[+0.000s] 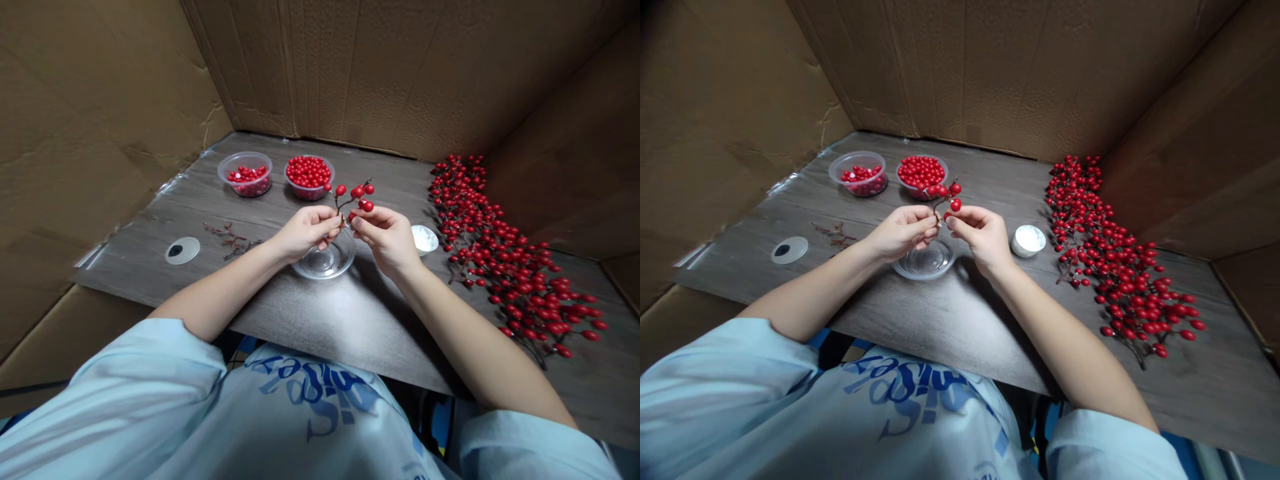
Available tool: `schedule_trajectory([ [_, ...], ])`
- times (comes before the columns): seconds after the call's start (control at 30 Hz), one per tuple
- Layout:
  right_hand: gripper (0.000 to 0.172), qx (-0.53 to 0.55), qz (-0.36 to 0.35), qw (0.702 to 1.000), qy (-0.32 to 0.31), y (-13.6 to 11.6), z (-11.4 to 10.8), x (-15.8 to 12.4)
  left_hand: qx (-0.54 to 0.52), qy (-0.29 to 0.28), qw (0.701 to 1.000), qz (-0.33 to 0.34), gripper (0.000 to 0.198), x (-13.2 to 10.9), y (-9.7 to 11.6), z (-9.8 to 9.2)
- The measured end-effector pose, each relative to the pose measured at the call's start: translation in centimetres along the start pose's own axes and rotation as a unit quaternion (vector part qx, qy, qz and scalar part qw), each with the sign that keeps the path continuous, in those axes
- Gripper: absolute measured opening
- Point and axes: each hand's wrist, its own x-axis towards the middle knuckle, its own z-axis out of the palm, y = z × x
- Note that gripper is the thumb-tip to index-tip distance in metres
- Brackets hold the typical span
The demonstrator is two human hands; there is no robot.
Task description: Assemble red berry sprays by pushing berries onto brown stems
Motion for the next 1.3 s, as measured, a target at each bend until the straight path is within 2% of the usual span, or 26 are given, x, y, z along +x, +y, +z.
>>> schedule_trajectory([
  [0.33,0.026,0.032,-0.033,0.999,0.004,0.7,0.3,-0.1,-0.005,0.017,1.000,0.008,0.045,0.1,-0.2,0.0],
  [1.3,0.027,-0.011,-0.087,0.996,0.013,1.3,0.4,-0.2,-0.001,0.018,1.000,0.012,0.045,0.0,-0.2,-0.1],
])
